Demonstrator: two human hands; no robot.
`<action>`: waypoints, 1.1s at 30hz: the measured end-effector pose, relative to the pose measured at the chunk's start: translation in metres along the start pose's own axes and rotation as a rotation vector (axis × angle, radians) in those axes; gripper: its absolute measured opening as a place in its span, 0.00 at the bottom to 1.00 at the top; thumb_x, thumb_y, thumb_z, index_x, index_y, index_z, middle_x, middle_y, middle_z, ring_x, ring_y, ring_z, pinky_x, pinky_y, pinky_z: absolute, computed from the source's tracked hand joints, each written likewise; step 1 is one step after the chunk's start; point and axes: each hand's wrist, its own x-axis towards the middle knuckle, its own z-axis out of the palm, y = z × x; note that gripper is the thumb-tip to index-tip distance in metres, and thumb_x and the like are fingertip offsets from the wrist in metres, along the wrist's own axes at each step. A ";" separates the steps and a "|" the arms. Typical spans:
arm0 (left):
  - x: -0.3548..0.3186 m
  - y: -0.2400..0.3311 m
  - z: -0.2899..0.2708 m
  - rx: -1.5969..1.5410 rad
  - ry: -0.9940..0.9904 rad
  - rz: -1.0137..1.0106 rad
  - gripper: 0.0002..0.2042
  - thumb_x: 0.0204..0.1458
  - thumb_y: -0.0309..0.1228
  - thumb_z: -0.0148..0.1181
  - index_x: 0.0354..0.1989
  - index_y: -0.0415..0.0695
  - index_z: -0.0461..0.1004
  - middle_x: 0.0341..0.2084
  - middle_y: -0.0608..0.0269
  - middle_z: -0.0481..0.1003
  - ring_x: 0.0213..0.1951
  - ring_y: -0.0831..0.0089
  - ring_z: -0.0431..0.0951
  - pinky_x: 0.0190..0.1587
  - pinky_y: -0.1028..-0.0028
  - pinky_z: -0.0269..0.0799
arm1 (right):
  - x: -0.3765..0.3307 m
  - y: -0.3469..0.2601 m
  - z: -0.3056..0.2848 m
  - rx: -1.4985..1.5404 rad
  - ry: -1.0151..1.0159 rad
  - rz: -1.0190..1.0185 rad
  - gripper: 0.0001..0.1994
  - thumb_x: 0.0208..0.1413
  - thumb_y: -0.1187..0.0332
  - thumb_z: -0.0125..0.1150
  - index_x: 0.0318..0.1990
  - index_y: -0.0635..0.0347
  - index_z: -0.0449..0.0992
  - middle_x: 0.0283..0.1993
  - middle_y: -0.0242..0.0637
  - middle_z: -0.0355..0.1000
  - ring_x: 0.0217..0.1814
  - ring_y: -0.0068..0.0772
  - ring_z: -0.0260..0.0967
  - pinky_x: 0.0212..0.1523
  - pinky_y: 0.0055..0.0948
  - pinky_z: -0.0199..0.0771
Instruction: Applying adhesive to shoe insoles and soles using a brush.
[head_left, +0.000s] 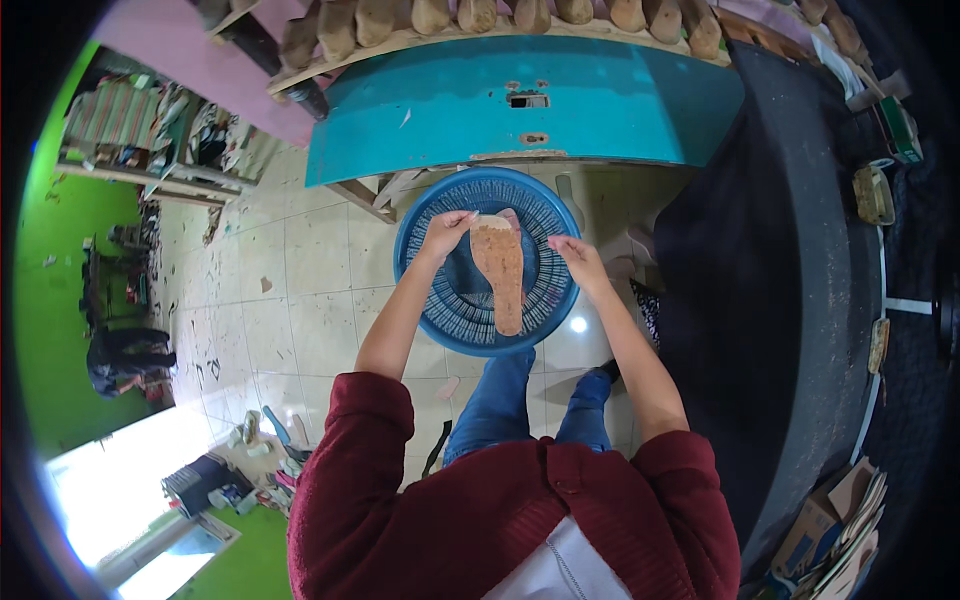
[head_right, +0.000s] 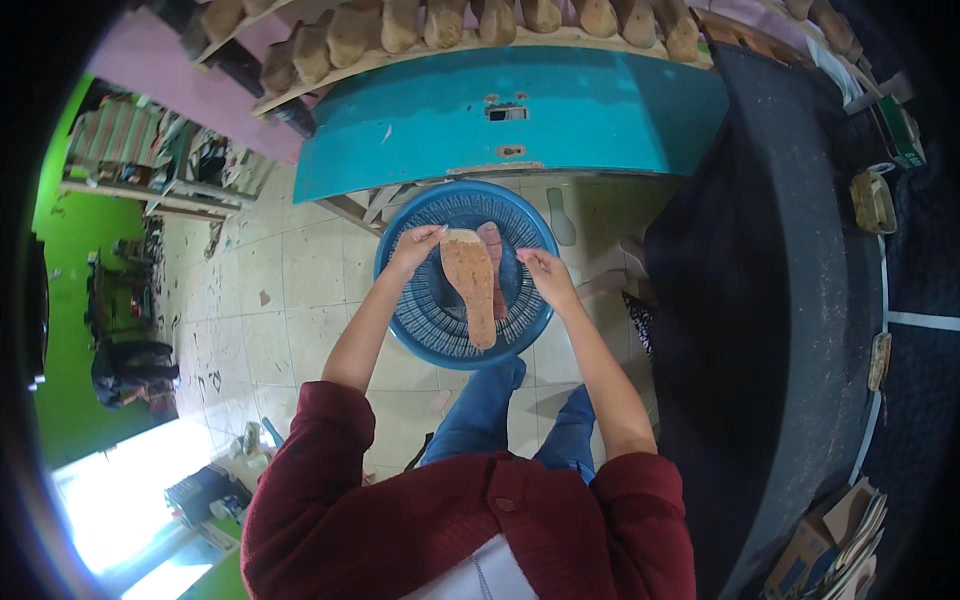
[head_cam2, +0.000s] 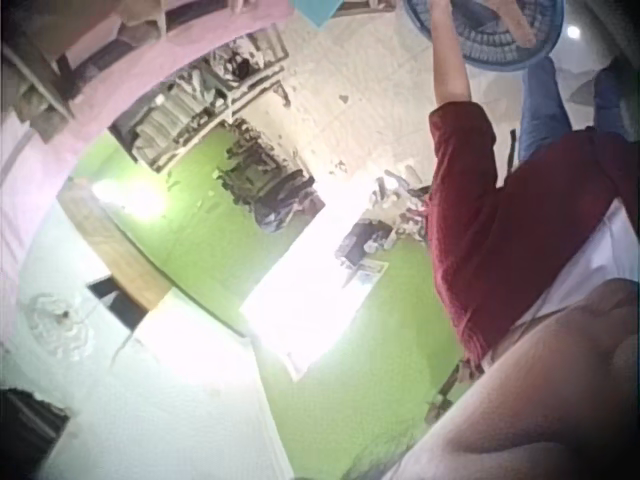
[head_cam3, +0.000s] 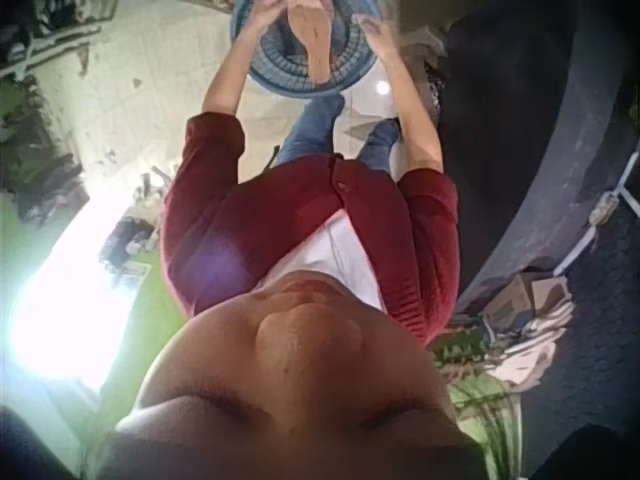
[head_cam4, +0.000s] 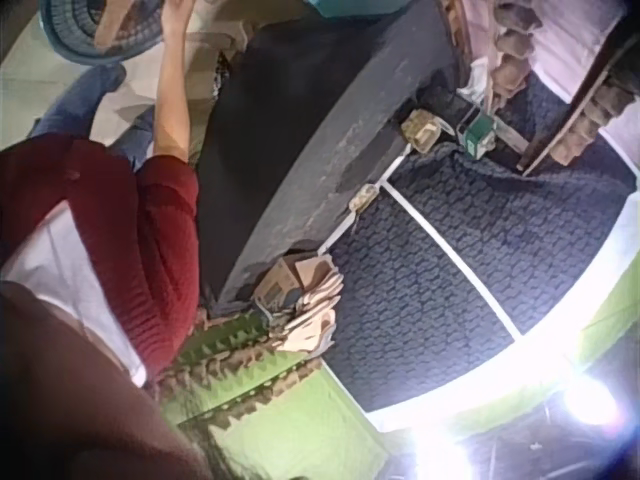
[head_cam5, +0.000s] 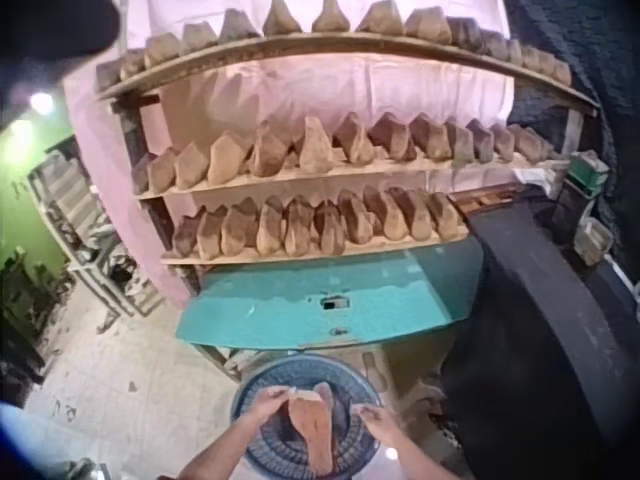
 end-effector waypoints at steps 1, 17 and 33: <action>0.017 -0.016 -0.005 -0.003 0.038 0.002 0.12 0.49 0.32 0.55 0.36 0.34 0.73 0.30 0.65 0.74 0.32 0.81 0.71 0.38 0.82 0.65 | 0.000 0.010 -0.001 0.005 0.013 0.015 0.13 0.55 0.67 0.47 0.40 0.68 0.71 0.38 0.38 0.71 0.42 0.25 0.66 0.45 0.22 0.63; 0.147 -0.156 0.026 -0.028 0.047 -0.169 0.12 0.48 0.33 0.56 0.37 0.37 0.73 0.32 0.65 0.74 0.35 0.80 0.70 0.40 0.82 0.64 | -0.035 0.048 0.026 -1.035 0.195 -0.081 0.13 0.45 0.71 0.53 0.42 0.55 0.70 0.45 0.33 0.66 0.50 0.37 0.60 0.50 0.39 0.56; 0.132 -0.187 0.026 0.256 0.460 -0.021 0.21 0.48 0.45 0.49 0.38 0.38 0.71 0.31 0.53 0.73 0.37 0.61 0.72 0.43 0.70 0.63 | -0.046 0.057 0.040 -1.161 0.073 0.055 0.25 0.48 0.66 0.50 0.56 0.55 0.56 0.64 0.44 0.38 0.66 0.55 0.30 0.59 0.57 0.32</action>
